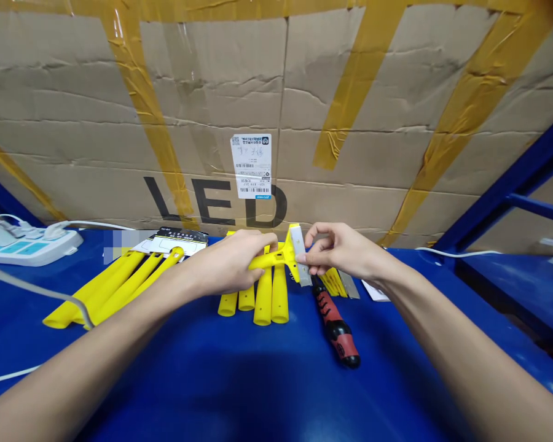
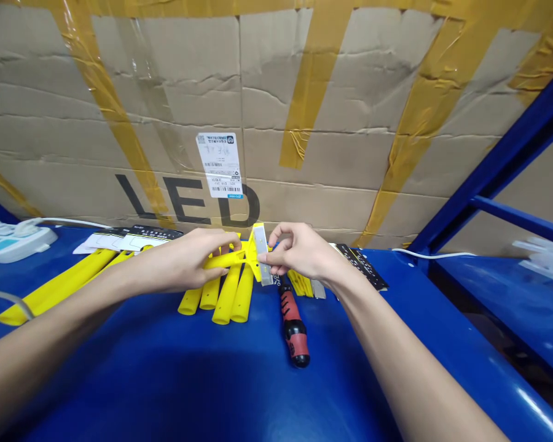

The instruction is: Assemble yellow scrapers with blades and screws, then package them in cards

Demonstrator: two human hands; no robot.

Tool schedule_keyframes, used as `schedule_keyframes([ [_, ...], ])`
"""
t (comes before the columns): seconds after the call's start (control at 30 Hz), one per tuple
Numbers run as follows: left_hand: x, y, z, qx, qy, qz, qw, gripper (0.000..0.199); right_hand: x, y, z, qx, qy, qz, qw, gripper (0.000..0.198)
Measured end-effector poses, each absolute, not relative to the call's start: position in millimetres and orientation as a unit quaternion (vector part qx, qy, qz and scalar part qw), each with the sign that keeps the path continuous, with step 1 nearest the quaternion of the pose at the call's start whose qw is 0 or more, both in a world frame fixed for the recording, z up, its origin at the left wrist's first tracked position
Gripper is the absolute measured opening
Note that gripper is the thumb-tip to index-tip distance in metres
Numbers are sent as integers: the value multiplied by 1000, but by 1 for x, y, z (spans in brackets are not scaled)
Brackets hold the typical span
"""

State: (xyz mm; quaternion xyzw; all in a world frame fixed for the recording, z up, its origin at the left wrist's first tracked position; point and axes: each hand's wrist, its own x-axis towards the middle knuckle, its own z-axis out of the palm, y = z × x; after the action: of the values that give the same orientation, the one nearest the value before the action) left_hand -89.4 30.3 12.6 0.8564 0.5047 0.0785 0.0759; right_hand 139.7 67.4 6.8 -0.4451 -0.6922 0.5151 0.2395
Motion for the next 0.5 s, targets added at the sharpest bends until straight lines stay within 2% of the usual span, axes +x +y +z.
schedule_keyframes([
  [0.3,-93,30,23,843,516,67,135,32,140,66,6,-407,-696,547,225,23],
  [0.5,-95,29,24,851,503,71,130,35,139,65,9,-420,-677,557,236,24],
])
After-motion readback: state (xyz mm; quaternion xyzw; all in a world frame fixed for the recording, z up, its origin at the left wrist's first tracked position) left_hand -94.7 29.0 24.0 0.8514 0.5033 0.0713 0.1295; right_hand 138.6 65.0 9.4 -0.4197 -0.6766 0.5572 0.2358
